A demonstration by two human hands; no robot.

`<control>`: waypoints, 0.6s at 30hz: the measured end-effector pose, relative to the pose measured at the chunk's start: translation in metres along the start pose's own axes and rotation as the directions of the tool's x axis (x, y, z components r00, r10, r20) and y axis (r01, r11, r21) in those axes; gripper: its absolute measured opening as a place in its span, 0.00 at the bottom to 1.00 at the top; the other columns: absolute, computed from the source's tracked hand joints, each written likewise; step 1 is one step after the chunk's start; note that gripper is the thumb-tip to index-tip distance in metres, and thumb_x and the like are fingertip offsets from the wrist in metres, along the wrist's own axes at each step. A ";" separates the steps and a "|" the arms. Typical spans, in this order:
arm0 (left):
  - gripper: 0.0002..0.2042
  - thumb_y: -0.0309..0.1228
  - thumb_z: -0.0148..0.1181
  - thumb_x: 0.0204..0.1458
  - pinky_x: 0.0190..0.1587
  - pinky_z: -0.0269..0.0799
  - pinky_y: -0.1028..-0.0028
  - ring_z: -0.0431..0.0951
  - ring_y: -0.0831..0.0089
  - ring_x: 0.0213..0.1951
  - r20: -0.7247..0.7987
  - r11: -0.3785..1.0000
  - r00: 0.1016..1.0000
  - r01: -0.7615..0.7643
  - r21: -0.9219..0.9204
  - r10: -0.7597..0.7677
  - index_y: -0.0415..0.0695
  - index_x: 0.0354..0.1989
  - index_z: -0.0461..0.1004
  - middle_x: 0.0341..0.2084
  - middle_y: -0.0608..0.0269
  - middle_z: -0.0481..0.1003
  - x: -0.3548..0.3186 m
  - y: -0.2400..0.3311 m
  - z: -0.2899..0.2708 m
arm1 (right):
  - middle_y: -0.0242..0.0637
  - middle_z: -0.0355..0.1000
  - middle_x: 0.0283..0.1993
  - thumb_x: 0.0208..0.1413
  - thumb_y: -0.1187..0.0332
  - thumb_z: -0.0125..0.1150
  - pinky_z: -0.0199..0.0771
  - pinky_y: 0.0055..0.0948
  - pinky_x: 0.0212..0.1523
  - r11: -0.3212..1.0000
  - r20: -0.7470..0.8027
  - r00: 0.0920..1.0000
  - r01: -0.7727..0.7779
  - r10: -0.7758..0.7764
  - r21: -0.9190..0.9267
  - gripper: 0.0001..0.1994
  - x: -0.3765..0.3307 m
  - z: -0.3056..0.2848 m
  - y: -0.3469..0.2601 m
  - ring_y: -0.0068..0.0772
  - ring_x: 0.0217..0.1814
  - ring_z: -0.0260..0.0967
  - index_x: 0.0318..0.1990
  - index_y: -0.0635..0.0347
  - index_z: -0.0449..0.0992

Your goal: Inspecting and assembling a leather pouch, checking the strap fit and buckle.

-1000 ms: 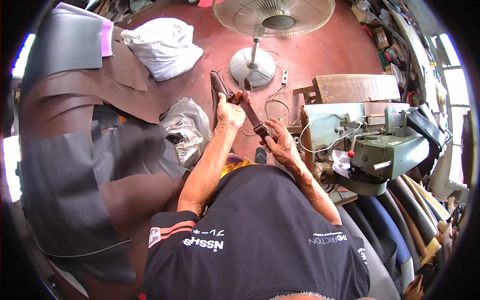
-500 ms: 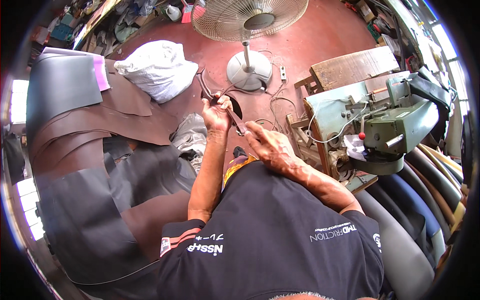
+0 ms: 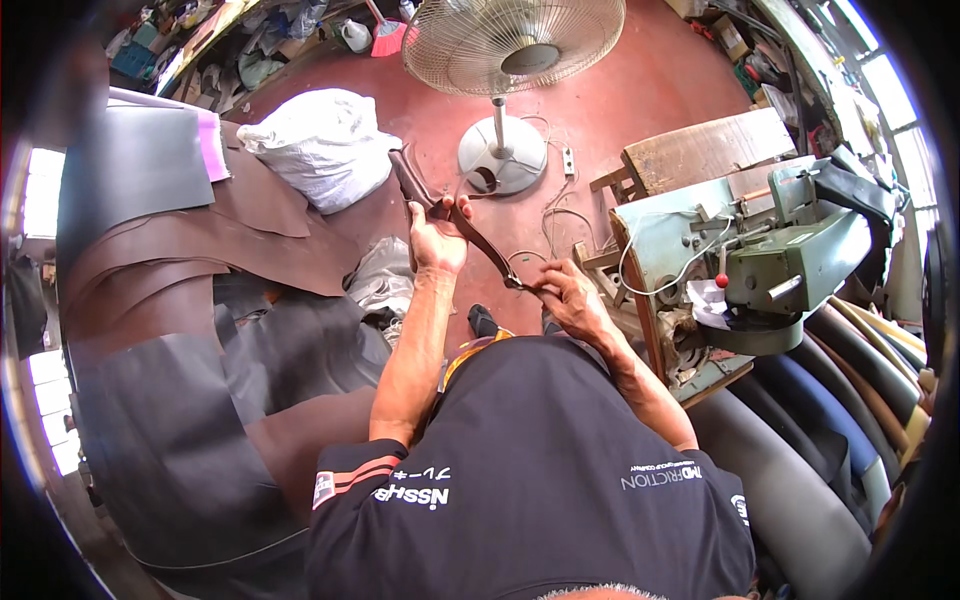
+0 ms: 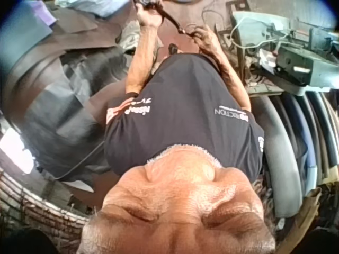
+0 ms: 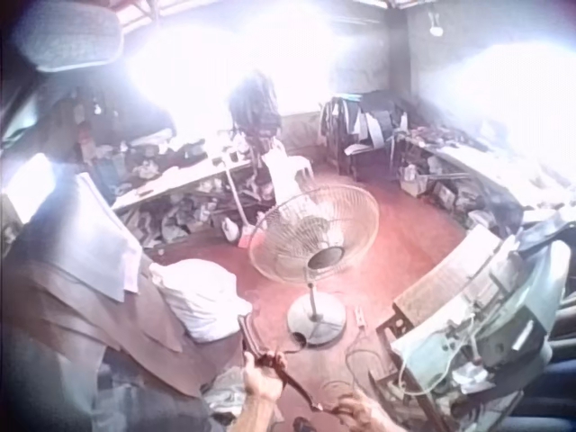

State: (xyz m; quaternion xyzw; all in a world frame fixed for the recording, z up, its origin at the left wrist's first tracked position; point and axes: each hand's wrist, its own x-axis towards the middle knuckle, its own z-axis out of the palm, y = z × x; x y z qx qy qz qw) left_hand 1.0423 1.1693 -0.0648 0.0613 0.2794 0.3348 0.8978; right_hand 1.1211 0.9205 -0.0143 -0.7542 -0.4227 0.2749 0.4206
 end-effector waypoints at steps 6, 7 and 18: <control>0.26 0.52 0.35 0.65 0.45 0.70 0.60 0.74 0.56 0.40 0.159 0.998 0.987 -0.038 0.053 0.030 0.39 0.39 0.69 0.29 0.56 0.73 -0.021 -0.001 0.015 | 0.47 0.71 0.42 0.53 0.67 0.57 0.68 0.40 0.49 0.988 0.260 0.954 -0.132 0.150 -0.084 0.11 -0.007 0.005 0.033 0.50 0.48 0.68 0.40 0.61 0.77; 0.24 0.51 0.36 0.65 0.42 0.70 0.62 0.73 0.58 0.38 0.113 0.996 0.993 -0.045 0.078 0.036 0.40 0.39 0.68 0.29 0.57 0.72 -0.028 -0.005 0.018 | 0.47 0.72 0.41 0.52 0.67 0.57 0.69 0.39 0.49 0.987 0.300 0.945 -0.100 0.133 -0.123 0.11 -0.003 0.005 0.036 0.50 0.47 0.69 0.39 0.62 0.77; 0.28 0.56 0.38 0.62 0.36 0.67 0.67 0.71 0.65 0.30 0.277 0.937 0.953 0.022 0.349 -0.125 0.39 0.37 0.68 0.28 0.61 0.69 -0.090 -0.036 0.031 | 0.44 0.74 0.36 0.62 0.57 0.54 0.75 0.32 0.29 0.258 0.436 0.858 -0.501 0.271 0.826 0.18 0.094 -0.008 -0.025 0.34 0.35 0.75 0.40 0.69 0.69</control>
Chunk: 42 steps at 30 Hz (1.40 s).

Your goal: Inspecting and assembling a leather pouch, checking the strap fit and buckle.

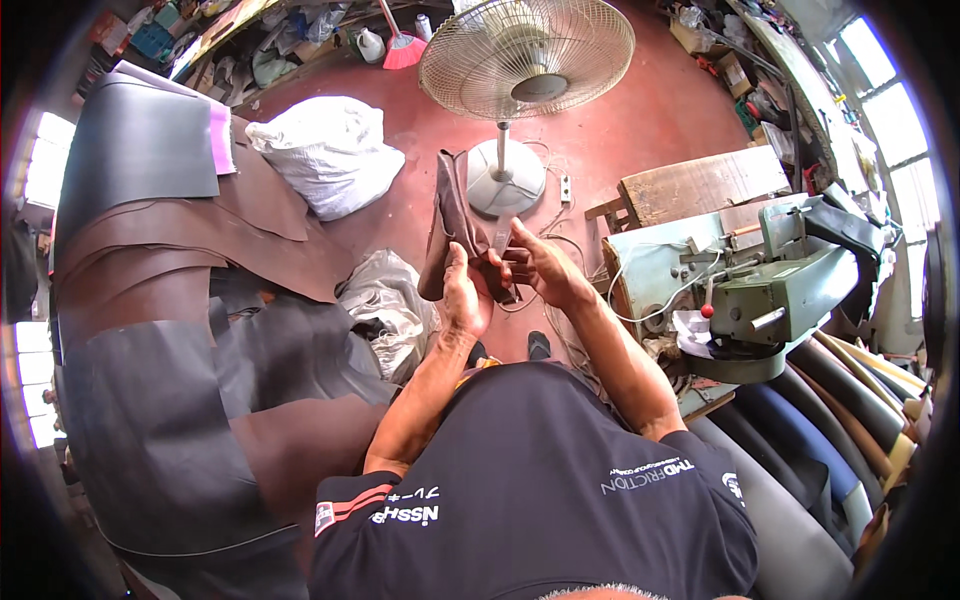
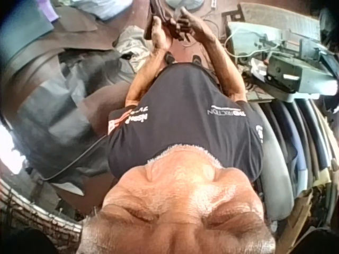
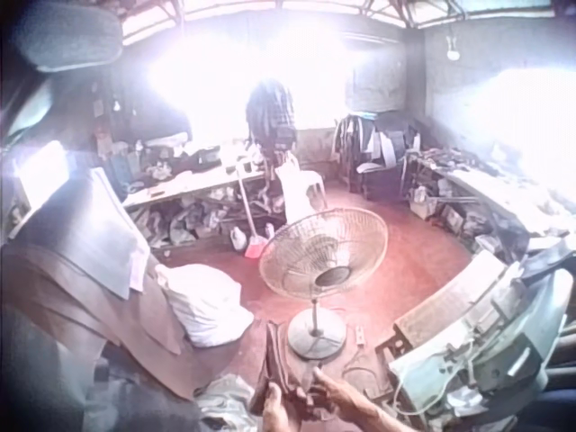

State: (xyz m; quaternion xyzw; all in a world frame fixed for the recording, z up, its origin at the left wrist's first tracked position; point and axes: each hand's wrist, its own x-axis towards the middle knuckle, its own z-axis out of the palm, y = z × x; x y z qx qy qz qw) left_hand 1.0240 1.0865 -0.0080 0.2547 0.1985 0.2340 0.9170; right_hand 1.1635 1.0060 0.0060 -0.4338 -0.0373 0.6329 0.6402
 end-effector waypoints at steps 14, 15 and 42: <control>0.29 0.57 0.39 0.62 0.32 0.69 0.71 0.73 0.69 0.26 -0.122 0.990 0.992 0.047 0.130 -0.031 0.39 0.31 0.71 0.22 0.59 0.73 -0.028 -0.021 0.012 | 0.43 0.74 0.41 0.65 0.62 0.52 0.78 0.33 0.34 0.928 -0.219 0.914 0.365 -0.341 0.077 0.12 0.043 -0.011 -0.013 0.31 0.32 0.73 0.46 0.63 0.67; 0.29 0.58 0.39 0.62 0.32 0.70 0.71 0.73 0.69 0.26 -0.113 0.990 0.993 0.048 0.131 -0.033 0.39 0.32 0.71 0.22 0.59 0.73 -0.029 -0.023 0.008 | 0.42 0.75 0.40 0.65 0.62 0.52 0.78 0.32 0.34 0.918 -0.227 0.901 0.391 -0.369 0.059 0.12 0.039 -0.006 -0.016 0.30 0.31 0.73 0.46 0.63 0.68; 0.26 0.53 0.37 0.64 0.53 0.64 0.59 0.75 0.60 0.43 -0.041 0.997 0.999 -0.025 -0.068 0.023 0.40 0.31 0.70 0.30 0.60 0.71 -0.015 -0.013 0.002 | 0.27 0.59 0.22 0.68 0.58 0.42 0.53 0.20 0.13 0.888 0.404 0.877 0.054 -0.261 0.457 0.14 -0.083 0.000 0.007 0.19 0.12 0.51 0.42 0.59 0.67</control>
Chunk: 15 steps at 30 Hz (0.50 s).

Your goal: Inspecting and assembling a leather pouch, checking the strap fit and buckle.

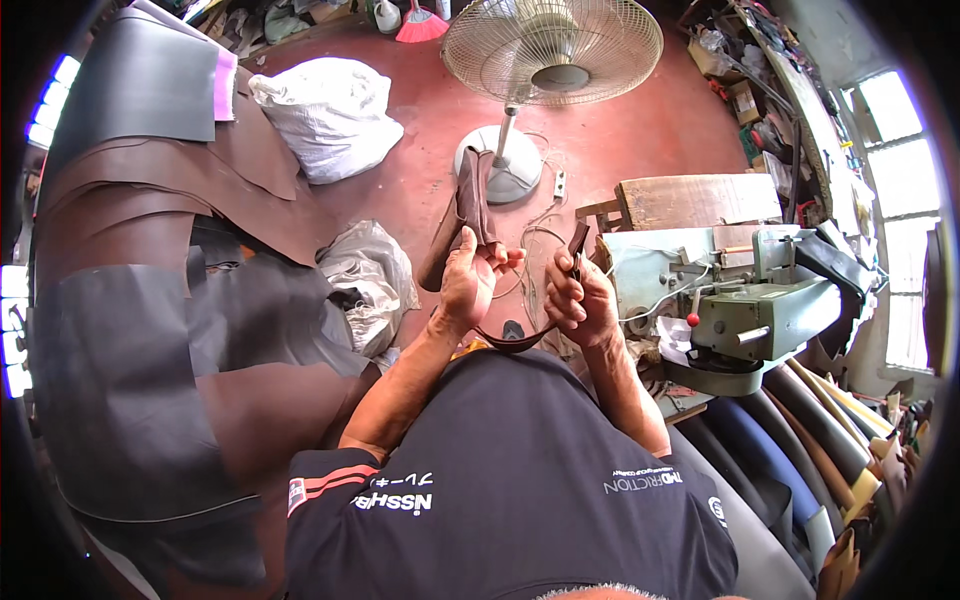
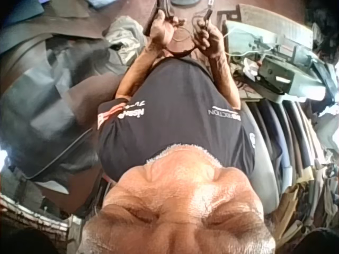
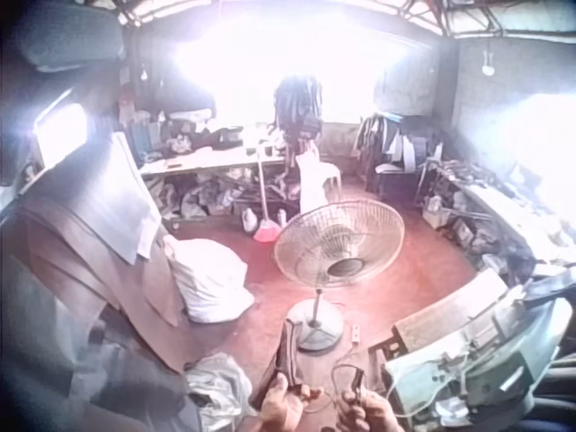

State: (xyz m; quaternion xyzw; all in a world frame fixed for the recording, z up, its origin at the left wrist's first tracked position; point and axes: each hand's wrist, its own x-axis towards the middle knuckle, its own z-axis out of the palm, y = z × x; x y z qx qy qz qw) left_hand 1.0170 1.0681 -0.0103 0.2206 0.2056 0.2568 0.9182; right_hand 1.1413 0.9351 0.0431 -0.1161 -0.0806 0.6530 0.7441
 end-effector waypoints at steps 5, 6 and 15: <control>0.25 0.51 0.39 0.65 0.54 0.65 0.60 0.74 0.60 0.43 0.014 1.000 1.000 0.000 0.005 0.000 0.39 0.33 0.70 0.31 0.58 0.72 0.000 0.000 0.003 | 0.27 0.62 0.23 0.68 0.57 0.44 0.54 0.19 0.14 0.987 -0.179 0.984 -0.031 0.002 -0.159 0.14 0.000 0.009 0.001 0.18 0.13 0.52 0.41 0.59 0.68; 0.25 0.50 0.40 0.64 0.54 0.65 0.60 0.74 0.60 0.44 0.011 1.000 1.000 -0.004 -0.011 0.004 0.38 0.34 0.70 0.32 0.57 0.72 0.001 -0.002 0.002 | 0.28 0.63 0.23 0.67 0.56 0.44 0.54 0.19 0.14 0.957 -0.304 0.952 -0.070 -0.019 -0.281 0.15 0.000 0.020 0.003 0.18 0.14 0.53 0.40 0.59 0.69; 0.27 0.52 0.35 0.65 0.61 0.55 0.64 0.68 0.64 0.52 -0.041 0.992 0.996 0.074 -0.103 -0.079 0.36 0.46 0.67 0.42 0.53 0.71 -0.002 -0.003 0.013 | 0.34 0.74 0.28 0.67 0.59 0.48 0.67 0.18 0.19 0.707 -0.475 0.858 -0.213 -0.195 -0.675 0.13 0.007 0.030 0.035 0.20 0.19 0.67 0.37 0.60 0.70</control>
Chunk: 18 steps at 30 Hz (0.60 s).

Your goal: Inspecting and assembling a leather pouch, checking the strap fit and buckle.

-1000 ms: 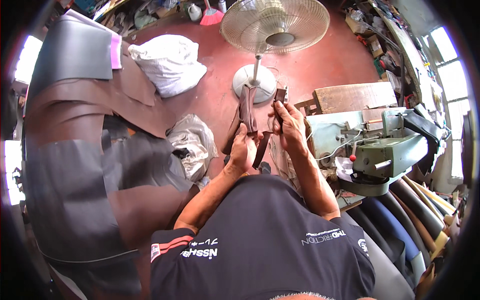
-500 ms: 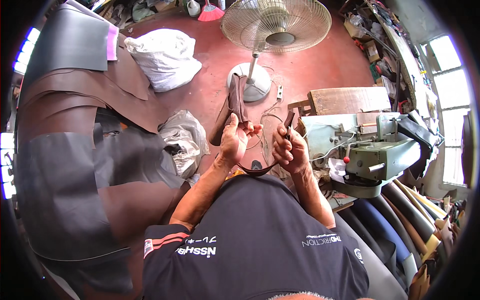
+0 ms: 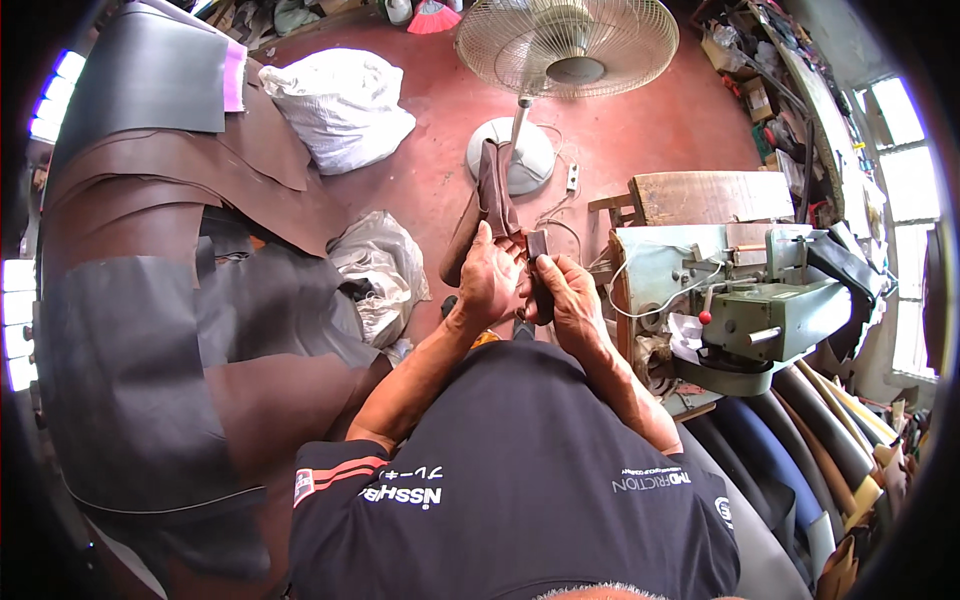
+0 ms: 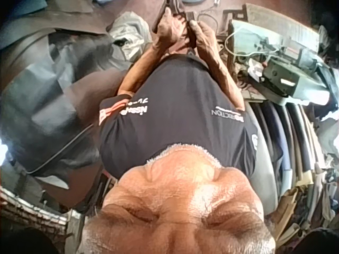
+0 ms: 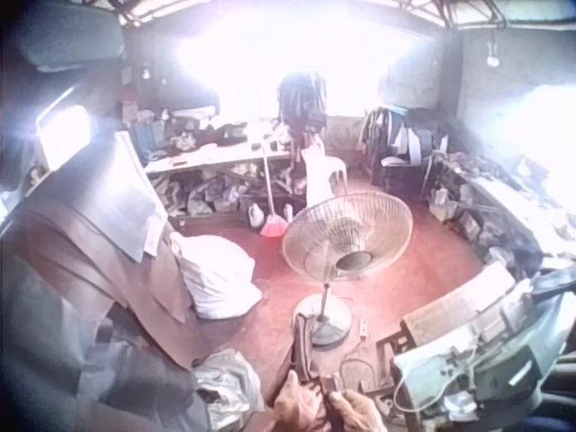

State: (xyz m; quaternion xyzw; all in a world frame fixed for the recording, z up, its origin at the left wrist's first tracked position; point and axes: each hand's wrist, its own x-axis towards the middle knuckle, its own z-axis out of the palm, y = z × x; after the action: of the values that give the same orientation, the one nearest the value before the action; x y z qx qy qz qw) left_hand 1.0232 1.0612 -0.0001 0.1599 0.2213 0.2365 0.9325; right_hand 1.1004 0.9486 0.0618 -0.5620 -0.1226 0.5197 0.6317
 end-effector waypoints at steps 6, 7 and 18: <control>0.23 0.46 0.41 0.65 0.38 0.67 0.75 0.71 0.73 0.27 -0.009 0.985 0.999 -0.043 0.170 0.045 0.39 0.30 0.72 0.20 0.63 0.70 0.002 -0.013 -0.034 | 0.34 0.74 0.28 0.67 0.60 0.48 0.69 0.18 0.22 0.995 -0.038 0.999 0.005 -0.002 0.099 0.13 0.008 -0.002 0.004 0.20 0.21 0.69 0.39 0.61 0.69; 0.21 0.46 0.41 0.65 0.34 0.66 0.74 0.69 0.73 0.25 -0.034 0.975 0.998 -0.039 0.218 0.048 0.40 0.32 0.72 0.21 0.63 0.70 -0.001 -0.015 -0.031 | 0.34 0.74 0.29 0.67 0.60 0.48 0.69 0.18 0.22 0.993 -0.048 0.999 -0.012 0.018 0.115 0.13 0.009 -0.004 0.006 0.20 0.21 0.69 0.39 0.61 0.69; 0.17 0.43 0.46 0.63 0.24 0.67 0.72 0.68 0.74 0.22 -0.033 0.969 0.970 0.243 0.042 -0.242 0.39 0.43 0.71 0.26 0.61 0.73 -0.012 -0.017 -0.017 | 0.39 0.76 0.33 0.65 0.60 0.52 0.75 0.24 0.24 0.950 -0.090 0.984 -0.125 0.156 0.285 0.12 0.014 -0.021 0.023 0.26 0.26 0.74 0.40 0.61 0.72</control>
State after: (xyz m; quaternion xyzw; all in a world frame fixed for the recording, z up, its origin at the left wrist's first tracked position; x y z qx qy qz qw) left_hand 1.0120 1.0441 -0.0173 0.1499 0.2573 0.1176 0.9474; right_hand 1.1100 0.9430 0.0295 -0.5031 0.0272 0.5434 0.6714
